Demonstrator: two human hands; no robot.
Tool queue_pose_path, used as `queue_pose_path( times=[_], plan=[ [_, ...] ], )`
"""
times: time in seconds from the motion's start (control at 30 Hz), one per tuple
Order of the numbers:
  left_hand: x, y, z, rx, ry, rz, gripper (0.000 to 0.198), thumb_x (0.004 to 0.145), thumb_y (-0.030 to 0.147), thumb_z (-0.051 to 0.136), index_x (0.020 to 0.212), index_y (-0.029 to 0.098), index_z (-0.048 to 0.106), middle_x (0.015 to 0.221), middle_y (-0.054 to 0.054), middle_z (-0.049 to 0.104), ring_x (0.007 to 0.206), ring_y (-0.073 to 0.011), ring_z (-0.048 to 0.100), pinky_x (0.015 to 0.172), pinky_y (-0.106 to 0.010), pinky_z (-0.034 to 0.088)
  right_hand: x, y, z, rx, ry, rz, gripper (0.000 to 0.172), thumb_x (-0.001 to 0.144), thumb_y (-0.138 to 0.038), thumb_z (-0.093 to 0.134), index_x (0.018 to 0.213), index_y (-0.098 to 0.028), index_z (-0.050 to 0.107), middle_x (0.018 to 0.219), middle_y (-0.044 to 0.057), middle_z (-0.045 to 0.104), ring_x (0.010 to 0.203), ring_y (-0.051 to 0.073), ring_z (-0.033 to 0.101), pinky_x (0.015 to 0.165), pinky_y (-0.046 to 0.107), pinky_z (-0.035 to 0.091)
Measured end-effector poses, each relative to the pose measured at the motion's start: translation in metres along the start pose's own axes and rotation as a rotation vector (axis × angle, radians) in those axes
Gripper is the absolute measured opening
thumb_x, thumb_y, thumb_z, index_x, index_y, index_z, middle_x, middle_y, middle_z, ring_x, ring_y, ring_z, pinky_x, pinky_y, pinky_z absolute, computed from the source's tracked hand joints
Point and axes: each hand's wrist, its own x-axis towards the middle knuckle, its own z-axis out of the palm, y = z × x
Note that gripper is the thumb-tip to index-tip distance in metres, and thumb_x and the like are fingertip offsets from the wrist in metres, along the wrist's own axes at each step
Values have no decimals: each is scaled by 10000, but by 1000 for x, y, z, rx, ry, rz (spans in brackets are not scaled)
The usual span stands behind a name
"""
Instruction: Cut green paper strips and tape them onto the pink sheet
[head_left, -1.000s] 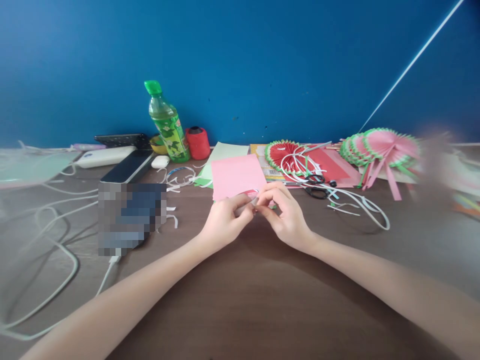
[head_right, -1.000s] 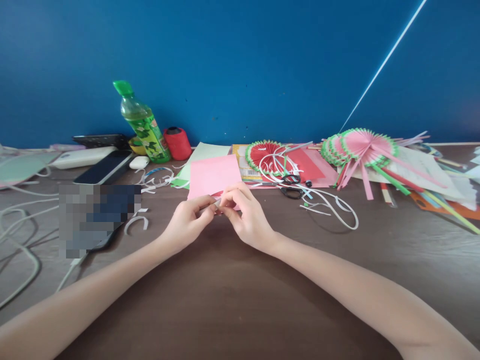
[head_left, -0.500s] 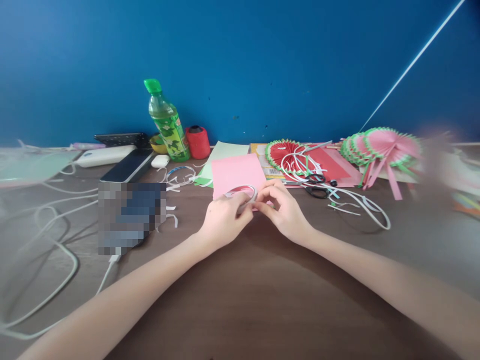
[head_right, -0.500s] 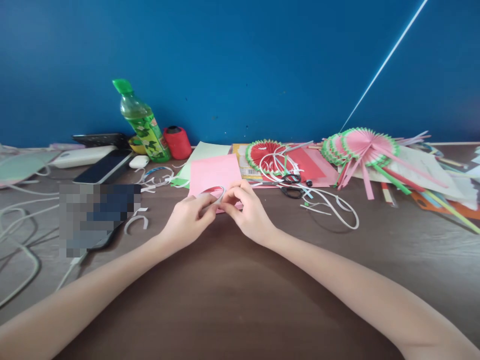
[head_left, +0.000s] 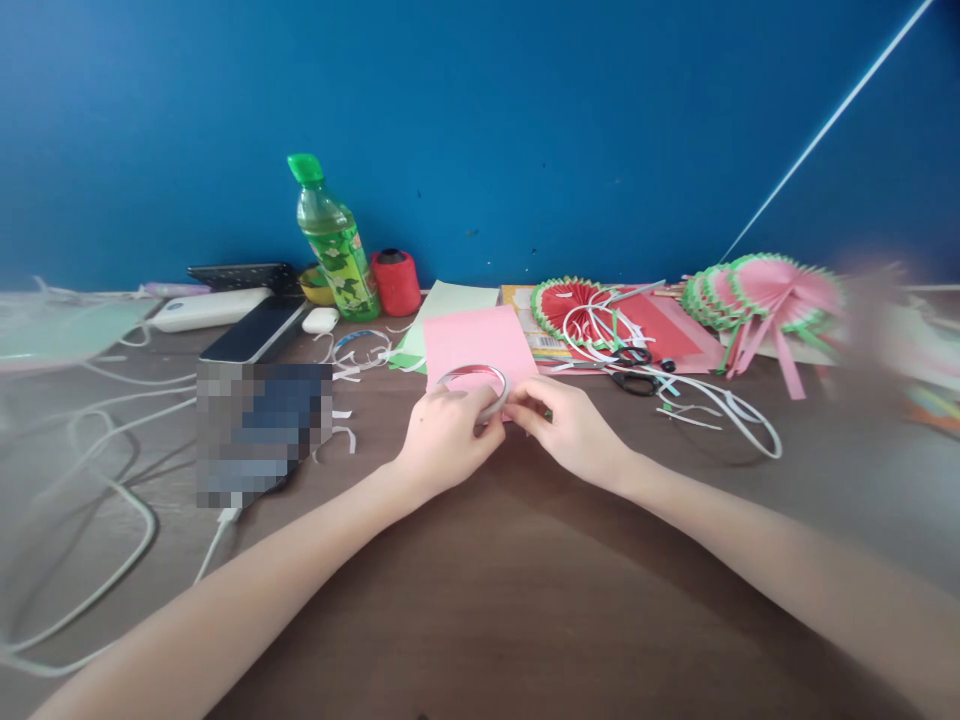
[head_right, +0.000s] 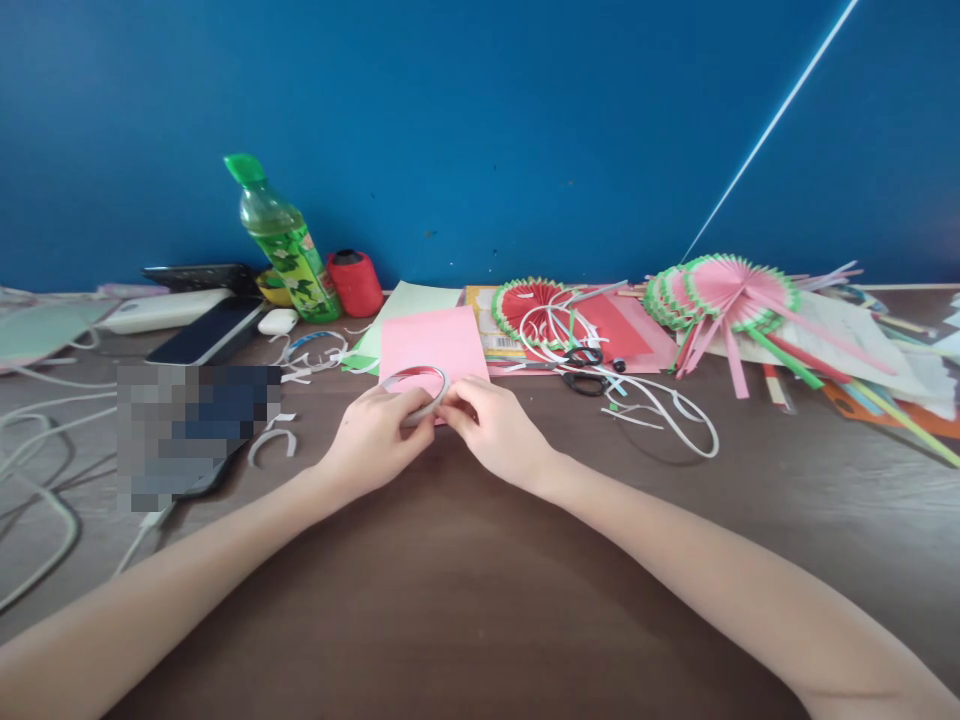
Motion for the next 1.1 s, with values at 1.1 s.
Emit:
queue_pose_path(
  times=[1.1],
  plan=[
    [-4,-10,5,257,356,408,167,739,149,436,596,168,519,474,10,518,483,-123,473,586,-285,282,4,-7,-2,805,-178,539,137,637,-176,599,546,-121,512,508,-30,467,437,29,354,408,206,165]
  ],
)
